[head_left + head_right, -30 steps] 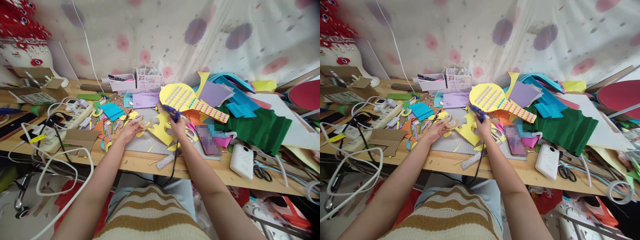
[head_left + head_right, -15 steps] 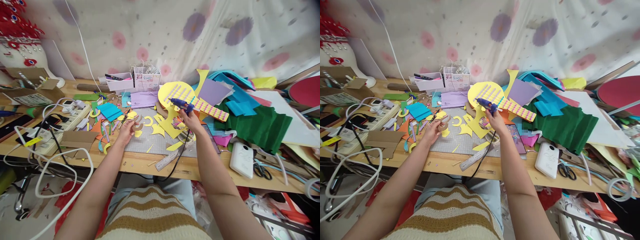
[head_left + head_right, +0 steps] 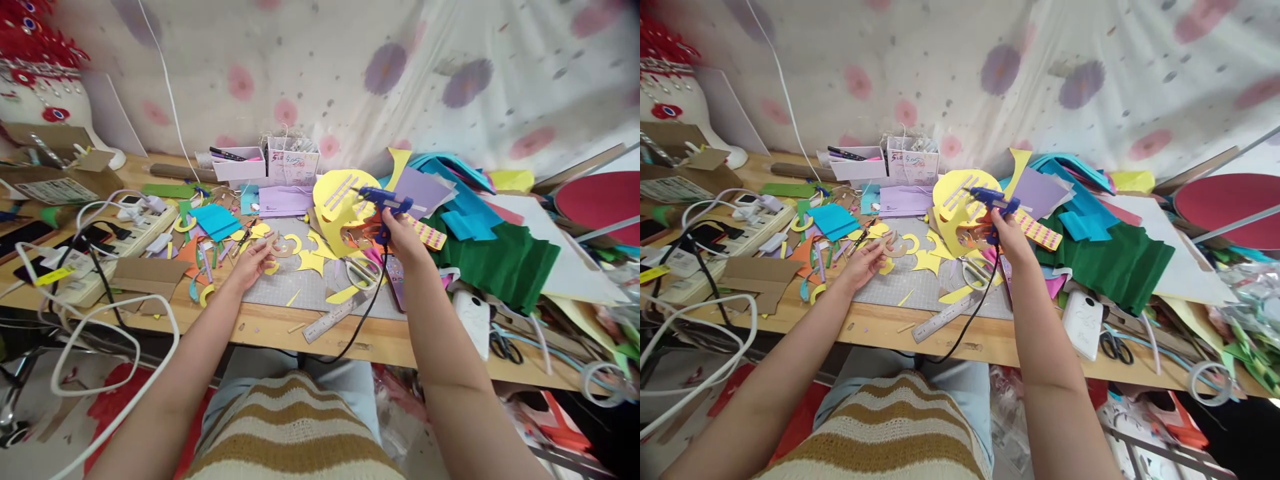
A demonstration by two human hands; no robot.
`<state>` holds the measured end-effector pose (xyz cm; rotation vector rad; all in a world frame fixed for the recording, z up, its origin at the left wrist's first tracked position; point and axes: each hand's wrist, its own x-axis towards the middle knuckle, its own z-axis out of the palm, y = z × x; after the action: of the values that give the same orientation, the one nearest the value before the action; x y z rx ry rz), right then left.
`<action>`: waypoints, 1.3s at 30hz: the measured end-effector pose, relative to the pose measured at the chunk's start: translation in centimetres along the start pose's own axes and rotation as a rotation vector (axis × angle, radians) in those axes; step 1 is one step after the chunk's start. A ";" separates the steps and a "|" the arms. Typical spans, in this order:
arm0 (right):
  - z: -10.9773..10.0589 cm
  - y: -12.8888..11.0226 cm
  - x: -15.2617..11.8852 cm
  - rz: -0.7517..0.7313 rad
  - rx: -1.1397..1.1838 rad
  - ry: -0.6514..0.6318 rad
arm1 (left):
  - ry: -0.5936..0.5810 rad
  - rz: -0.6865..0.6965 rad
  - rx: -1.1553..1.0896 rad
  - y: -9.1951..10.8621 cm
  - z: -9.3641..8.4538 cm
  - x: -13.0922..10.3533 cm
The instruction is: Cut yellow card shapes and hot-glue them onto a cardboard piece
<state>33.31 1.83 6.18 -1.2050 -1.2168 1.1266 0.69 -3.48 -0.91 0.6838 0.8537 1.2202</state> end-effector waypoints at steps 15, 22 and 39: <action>1.7 -1.0 -1.5 0.131 0.223 -0.017 | -0.150 -0.044 -0.441 -1.2 11.4 4.2; 0.3 2.2 -2.9 0.254 0.148 0.038 | 0.042 -0.073 -0.418 -6.8 11.6 6.3; 4.0 1.3 -3.8 0.026 0.034 0.055 | -0.155 0.022 -0.081 -3.2 6.8 4.8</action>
<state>29.23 -1.71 4.63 -1.2210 -1.1390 1.1217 8.70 0.51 -0.92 0.7133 0.6665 1.1984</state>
